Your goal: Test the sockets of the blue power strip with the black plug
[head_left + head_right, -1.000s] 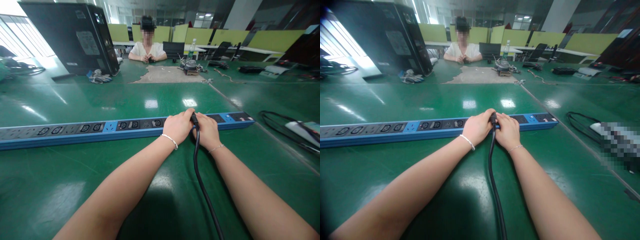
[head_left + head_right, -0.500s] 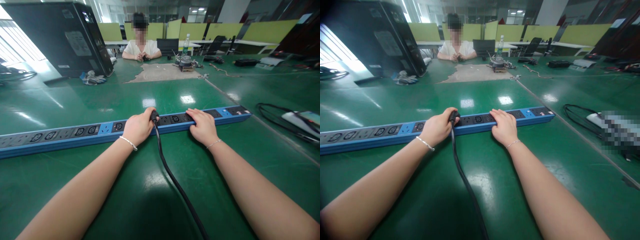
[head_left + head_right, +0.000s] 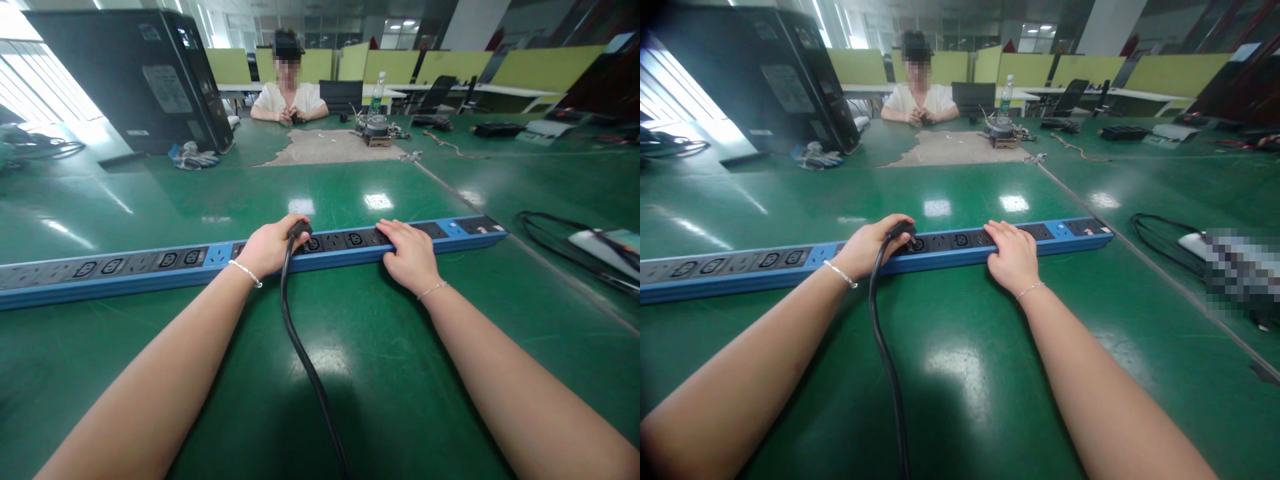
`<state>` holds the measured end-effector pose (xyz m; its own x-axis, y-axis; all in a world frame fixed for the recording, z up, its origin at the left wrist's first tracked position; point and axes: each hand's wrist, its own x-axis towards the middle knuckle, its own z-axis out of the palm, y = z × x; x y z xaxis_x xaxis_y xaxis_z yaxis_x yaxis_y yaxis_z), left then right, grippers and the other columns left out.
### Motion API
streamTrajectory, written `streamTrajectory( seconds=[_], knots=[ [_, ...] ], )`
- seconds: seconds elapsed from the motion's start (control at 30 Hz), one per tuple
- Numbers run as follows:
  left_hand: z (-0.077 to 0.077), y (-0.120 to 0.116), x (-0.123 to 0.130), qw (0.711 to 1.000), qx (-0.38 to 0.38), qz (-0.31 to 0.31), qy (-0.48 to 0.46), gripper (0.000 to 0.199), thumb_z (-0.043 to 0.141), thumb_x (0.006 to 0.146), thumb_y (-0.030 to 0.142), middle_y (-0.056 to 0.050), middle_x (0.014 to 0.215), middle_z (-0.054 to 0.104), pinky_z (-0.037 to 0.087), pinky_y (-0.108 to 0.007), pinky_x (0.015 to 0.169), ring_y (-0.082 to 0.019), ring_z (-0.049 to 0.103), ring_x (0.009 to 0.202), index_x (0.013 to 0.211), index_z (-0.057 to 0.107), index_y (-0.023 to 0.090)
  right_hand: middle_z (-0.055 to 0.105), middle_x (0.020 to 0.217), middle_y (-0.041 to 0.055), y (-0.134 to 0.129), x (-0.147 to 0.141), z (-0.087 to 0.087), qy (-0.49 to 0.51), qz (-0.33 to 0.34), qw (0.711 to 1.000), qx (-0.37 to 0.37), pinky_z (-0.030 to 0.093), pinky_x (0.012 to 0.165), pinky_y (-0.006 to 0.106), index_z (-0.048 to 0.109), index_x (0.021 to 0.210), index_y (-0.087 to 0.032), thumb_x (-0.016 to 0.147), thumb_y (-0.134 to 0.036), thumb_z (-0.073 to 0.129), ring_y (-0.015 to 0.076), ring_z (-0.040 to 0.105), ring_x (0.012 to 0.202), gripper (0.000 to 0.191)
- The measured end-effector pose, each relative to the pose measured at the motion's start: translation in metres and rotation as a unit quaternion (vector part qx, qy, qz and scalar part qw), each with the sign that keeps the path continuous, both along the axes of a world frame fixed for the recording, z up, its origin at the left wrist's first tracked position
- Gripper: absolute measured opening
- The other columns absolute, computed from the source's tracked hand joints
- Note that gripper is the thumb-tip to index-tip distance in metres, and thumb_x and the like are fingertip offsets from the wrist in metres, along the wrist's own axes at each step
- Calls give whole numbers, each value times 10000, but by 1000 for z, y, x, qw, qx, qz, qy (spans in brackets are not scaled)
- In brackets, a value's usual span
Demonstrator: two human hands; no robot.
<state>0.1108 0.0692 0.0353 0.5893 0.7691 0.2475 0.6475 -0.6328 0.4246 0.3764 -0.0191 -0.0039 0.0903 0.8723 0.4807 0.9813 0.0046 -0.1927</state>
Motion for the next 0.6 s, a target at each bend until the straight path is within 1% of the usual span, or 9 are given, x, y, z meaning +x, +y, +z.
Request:
streamTrajectory(
  seconds=[0.17,0.3,0.43,0.53,0.6],
  knots=[
    [0,-2,2,1000,7,-4,1,372,408,890,420,-46,907,684,468,-318,704,-206,644,784,1208,489,243,553,1303,35,0,0,-1,3,2,1000,1,315,1024,455,568,1221,-206,682,-117,448,227,455,1234,559],
    [-3,2,-1,999,7,-16,-39,382,415,886,424,-46,930,673,469,-315,726,-193,634,797,1212,479,235,557,1299,33,1,1,-1,5,4,1000,4,319,1019,461,570,1220,-219,678,-111,453,231,457,1230,564],
    [-3,13,-14,998,-19,-19,-64,361,462,859,414,-50,972,669,466,-312,775,-184,625,839,1158,517,219,553,1303,34,1,1,-1,0,4,1000,1,321,1019,445,573,1216,-199,676,-117,450,225,459,1231,559],
    [2,21,-29,995,-62,-24,-69,375,460,852,438,-58,986,677,461,-321,827,-192,625,884,1139,529,207,552,1304,30,0,1,0,-1,4,1000,0,320,1020,439,572,1217,-195,679,-123,447,221,458,1233,556],
    [7,23,-37,995,-76,-38,-52,385,458,846,457,-57,1016,673,455,-323,852,-199,619,917,1129,538,208,554,1302,30,0,0,1,-1,3,1000,0,322,1018,440,575,1215,-196,678,-125,452,223,461,1230,555]
  ],
)
